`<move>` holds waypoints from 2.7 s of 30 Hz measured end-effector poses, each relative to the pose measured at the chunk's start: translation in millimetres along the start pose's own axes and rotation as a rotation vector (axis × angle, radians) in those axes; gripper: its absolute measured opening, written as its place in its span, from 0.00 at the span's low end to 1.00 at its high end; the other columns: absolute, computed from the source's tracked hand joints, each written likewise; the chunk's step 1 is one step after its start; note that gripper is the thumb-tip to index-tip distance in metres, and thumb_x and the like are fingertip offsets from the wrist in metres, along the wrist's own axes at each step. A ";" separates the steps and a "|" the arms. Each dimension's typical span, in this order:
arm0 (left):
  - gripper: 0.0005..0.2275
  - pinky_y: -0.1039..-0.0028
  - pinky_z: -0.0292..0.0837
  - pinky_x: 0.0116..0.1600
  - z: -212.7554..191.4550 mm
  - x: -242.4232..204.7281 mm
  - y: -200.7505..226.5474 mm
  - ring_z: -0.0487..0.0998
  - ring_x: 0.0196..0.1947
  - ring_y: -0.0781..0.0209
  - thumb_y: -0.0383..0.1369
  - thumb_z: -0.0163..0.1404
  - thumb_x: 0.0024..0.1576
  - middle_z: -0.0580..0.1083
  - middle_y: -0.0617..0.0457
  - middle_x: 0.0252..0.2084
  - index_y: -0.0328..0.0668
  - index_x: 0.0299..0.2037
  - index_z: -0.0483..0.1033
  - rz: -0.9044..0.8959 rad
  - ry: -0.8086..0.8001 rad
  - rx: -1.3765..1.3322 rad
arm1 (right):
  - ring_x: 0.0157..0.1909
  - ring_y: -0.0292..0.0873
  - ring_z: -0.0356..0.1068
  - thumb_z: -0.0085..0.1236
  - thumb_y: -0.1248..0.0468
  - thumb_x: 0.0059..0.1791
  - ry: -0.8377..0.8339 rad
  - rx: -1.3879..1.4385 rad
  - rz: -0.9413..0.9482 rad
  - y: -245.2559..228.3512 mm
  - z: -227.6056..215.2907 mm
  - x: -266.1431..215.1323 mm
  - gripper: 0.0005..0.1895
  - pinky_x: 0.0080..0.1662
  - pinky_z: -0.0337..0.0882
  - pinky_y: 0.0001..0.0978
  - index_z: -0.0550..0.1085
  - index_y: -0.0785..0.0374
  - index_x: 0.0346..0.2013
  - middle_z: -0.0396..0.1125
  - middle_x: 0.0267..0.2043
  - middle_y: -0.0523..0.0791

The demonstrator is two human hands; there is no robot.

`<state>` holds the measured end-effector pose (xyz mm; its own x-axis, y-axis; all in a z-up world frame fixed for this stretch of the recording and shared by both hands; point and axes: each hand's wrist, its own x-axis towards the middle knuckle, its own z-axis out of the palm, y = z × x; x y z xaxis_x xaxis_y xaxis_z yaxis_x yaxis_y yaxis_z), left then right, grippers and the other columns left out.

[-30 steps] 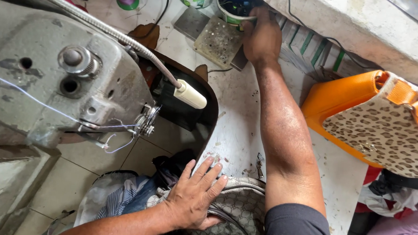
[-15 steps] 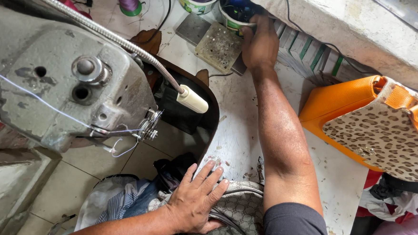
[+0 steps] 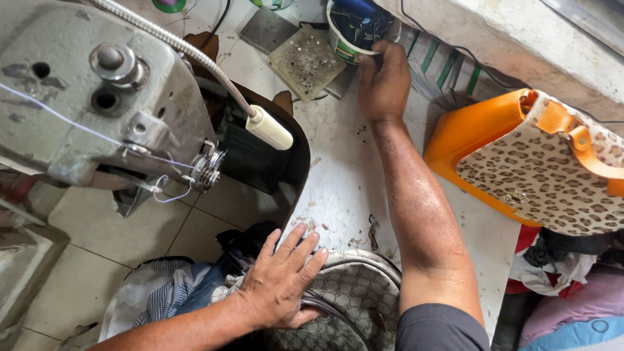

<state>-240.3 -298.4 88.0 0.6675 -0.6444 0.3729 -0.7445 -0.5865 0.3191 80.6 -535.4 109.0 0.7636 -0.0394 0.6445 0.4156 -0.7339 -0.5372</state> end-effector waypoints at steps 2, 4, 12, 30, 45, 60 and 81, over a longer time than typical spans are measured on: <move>0.60 0.34 0.56 0.68 -2.1 -0.1 1.1 0.61 0.72 0.31 0.69 0.68 0.34 0.64 0.35 0.69 0.42 0.71 0.54 -0.005 -0.006 0.022 | 0.37 0.47 0.68 0.59 0.63 0.51 0.015 0.017 0.022 -1.1 1.9 -6.2 0.09 0.41 0.68 0.42 0.70 0.57 0.44 0.68 0.40 0.44; 0.54 0.34 0.57 0.66 -5.9 2.1 1.5 0.62 0.70 0.30 0.67 0.66 0.37 0.66 0.34 0.68 0.40 0.68 0.59 -0.001 0.024 0.009 | 0.38 0.46 0.67 0.61 0.64 0.50 0.060 0.029 0.036 -2.0 3.5 -9.3 0.10 0.40 0.67 0.41 0.70 0.58 0.43 0.67 0.40 0.45; 0.59 0.35 0.56 0.68 3.7 -2.3 -0.2 0.61 0.72 0.32 0.69 0.67 0.34 0.64 0.36 0.69 0.42 0.71 0.54 -0.001 -0.010 0.026 | 0.35 0.42 0.62 0.57 0.60 0.55 0.079 0.059 -0.032 -15.9 -24.6 -30.1 0.08 0.38 0.65 0.38 0.69 0.59 0.42 0.62 0.38 0.43; 0.53 0.36 0.55 0.68 -4.7 -0.6 3.6 0.60 0.72 0.31 0.68 0.62 0.40 0.64 0.34 0.69 0.43 0.70 0.55 -0.032 -0.059 0.010 | 0.38 0.49 0.68 0.62 0.63 0.49 0.089 0.029 0.035 -24.2 0.0 -9.9 0.10 0.42 0.67 0.43 0.71 0.59 0.41 0.68 0.38 0.46; 0.42 0.32 0.60 0.62 -16.0 7.2 0.3 0.66 0.67 0.26 0.63 0.56 0.50 0.68 0.31 0.65 0.38 0.65 0.63 -0.002 0.095 -0.100 | 0.42 0.50 0.71 0.59 0.63 0.52 0.045 0.029 0.196 -15.3 55.5 23.3 0.10 0.41 0.69 0.45 0.70 0.60 0.45 0.71 0.43 0.47; 0.45 0.32 0.61 0.63 -12.2 5.1 -0.1 0.66 0.68 0.26 0.63 0.61 0.46 0.68 0.31 0.65 0.39 0.66 0.61 0.003 0.085 -0.102 | 0.50 0.55 0.72 0.52 0.73 0.49 -0.170 -0.034 0.215 -30.8 37.4 34.4 0.22 0.49 0.74 0.48 0.71 0.61 0.59 0.69 0.54 0.54; 0.45 0.33 0.60 0.64 -11.7 3.8 0.5 0.66 0.68 0.27 0.65 0.57 0.48 0.69 0.31 0.65 0.39 0.67 0.60 -0.003 0.108 -0.096 | 0.42 0.52 0.74 0.61 0.66 0.48 -0.247 -0.169 0.270 -51.2 26.0 37.4 0.30 0.42 0.75 0.52 0.66 0.51 0.64 0.67 0.58 0.53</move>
<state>-238.3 -295.5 99.7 0.6686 -0.5830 0.4616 -0.7435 -0.5357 0.4003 100.7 -481.6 146.5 0.9386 -0.0965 0.3313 0.1127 -0.8216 -0.5588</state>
